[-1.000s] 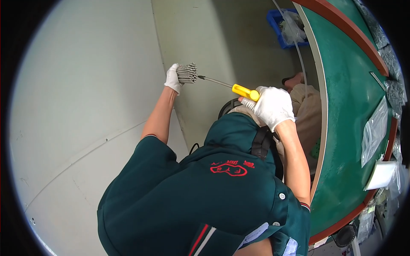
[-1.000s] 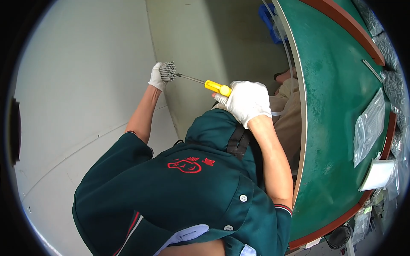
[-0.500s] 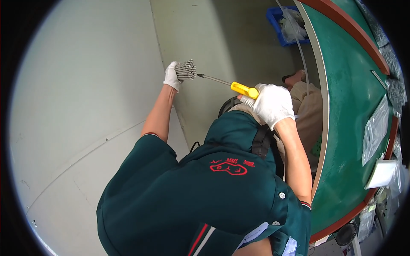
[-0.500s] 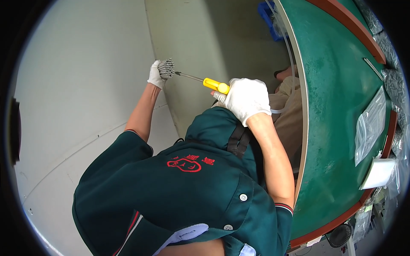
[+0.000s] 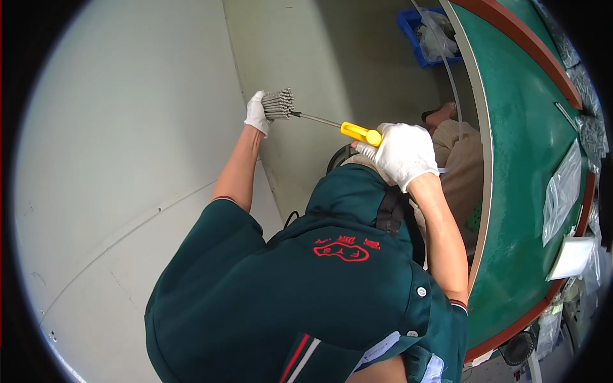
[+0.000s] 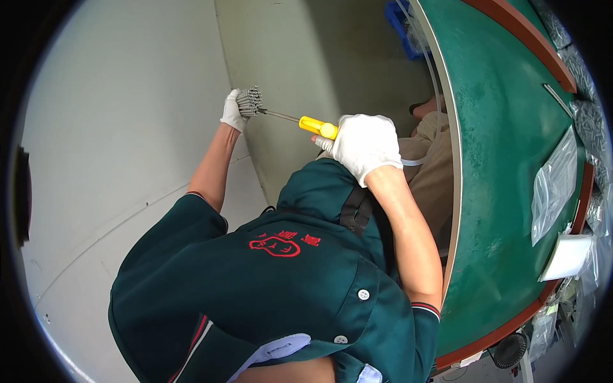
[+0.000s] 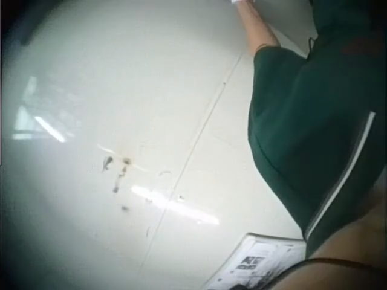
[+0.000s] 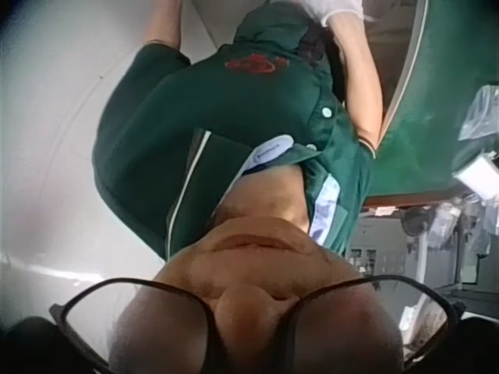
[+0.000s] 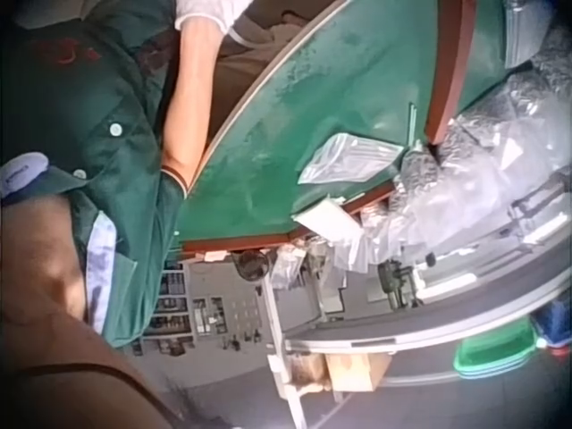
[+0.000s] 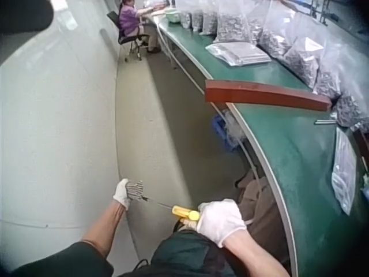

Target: Using a compressed air gun to clean a bundle of metal rods and then placing them into a plastic bag.

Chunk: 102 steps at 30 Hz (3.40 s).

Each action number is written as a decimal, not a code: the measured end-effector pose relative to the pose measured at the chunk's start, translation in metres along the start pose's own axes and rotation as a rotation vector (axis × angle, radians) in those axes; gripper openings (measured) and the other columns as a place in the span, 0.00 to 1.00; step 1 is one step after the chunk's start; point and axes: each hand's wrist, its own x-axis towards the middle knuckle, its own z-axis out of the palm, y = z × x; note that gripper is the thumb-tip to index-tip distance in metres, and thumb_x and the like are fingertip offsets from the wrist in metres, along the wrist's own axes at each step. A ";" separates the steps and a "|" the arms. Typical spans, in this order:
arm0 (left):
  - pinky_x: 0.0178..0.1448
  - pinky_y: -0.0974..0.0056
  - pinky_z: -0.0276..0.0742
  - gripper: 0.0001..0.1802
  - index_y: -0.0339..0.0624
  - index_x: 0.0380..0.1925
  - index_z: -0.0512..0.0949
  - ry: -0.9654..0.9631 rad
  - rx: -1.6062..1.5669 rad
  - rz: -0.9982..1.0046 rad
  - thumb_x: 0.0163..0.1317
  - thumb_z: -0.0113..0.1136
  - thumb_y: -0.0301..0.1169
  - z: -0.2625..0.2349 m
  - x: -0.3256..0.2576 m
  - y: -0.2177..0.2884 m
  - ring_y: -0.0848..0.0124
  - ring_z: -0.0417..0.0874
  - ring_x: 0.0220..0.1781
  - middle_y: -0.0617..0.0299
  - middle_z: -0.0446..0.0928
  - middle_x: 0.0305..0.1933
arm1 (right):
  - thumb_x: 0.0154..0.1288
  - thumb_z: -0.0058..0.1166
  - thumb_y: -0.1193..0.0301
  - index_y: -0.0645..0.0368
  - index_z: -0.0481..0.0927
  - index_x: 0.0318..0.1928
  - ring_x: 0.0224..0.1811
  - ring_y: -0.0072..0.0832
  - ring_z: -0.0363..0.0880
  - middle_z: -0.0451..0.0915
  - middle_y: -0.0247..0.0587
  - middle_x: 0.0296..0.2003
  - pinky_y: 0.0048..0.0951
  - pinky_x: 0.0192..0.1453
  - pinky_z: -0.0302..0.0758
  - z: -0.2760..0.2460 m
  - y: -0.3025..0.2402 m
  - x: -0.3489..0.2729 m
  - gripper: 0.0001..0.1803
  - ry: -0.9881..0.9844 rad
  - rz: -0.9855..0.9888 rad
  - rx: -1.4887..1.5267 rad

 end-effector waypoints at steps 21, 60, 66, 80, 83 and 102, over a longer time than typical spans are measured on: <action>0.22 0.65 0.77 0.21 0.36 0.38 0.74 -0.057 -0.068 -0.039 0.66 0.34 0.41 0.023 -0.024 0.011 0.68 0.80 0.23 0.56 0.79 0.29 | 0.51 0.53 0.41 0.56 0.80 0.22 0.20 0.38 0.77 0.77 0.42 0.16 0.35 0.30 0.72 -0.007 -0.005 -0.009 0.29 0.026 -0.046 -0.003; 0.25 0.62 0.78 0.20 0.39 0.38 0.73 -0.053 0.026 -0.032 0.66 0.34 0.41 0.010 -0.008 0.002 0.66 0.80 0.25 0.57 0.79 0.31 | 0.52 0.54 0.42 0.56 0.81 0.22 0.20 0.38 0.77 0.77 0.43 0.16 0.35 0.29 0.73 -0.009 -0.012 -0.004 0.28 0.042 -0.041 -0.027; 0.23 0.63 0.76 0.19 0.41 0.36 0.72 -0.016 0.020 -0.026 0.65 0.34 0.41 0.011 -0.011 0.003 0.66 0.80 0.24 0.58 0.79 0.30 | 0.52 0.54 0.42 0.56 0.81 0.22 0.21 0.37 0.78 0.77 0.42 0.16 0.35 0.30 0.73 -0.014 -0.015 -0.003 0.27 0.009 -0.007 -0.026; 0.23 0.62 0.75 0.23 0.37 0.39 0.74 -0.039 0.022 -0.028 0.65 0.31 0.42 0.013 -0.015 0.002 0.65 0.79 0.24 0.55 0.79 0.29 | 0.52 0.54 0.42 0.59 0.80 0.26 0.24 0.41 0.78 0.77 0.46 0.19 0.37 0.31 0.74 -0.021 -0.015 -0.001 0.28 -0.052 0.025 -0.009; 0.23 0.62 0.75 0.24 0.37 0.39 0.74 -0.119 -0.003 -0.059 0.65 0.31 0.41 0.008 -0.014 0.002 0.65 0.79 0.25 0.54 0.79 0.29 | 0.52 0.55 0.42 0.59 0.80 0.26 0.23 0.41 0.78 0.77 0.46 0.18 0.37 0.31 0.74 -0.018 -0.013 -0.002 0.29 -0.042 0.026 -0.009; 0.27 0.58 0.79 0.16 0.39 0.39 0.69 -0.088 0.064 -0.043 0.64 0.39 0.40 0.015 -0.026 0.008 0.64 0.80 0.29 0.55 0.78 0.31 | 0.52 0.56 0.43 0.58 0.81 0.27 0.24 0.40 0.78 0.78 0.45 0.20 0.36 0.31 0.74 -0.022 -0.014 -0.005 0.28 -0.016 0.050 0.017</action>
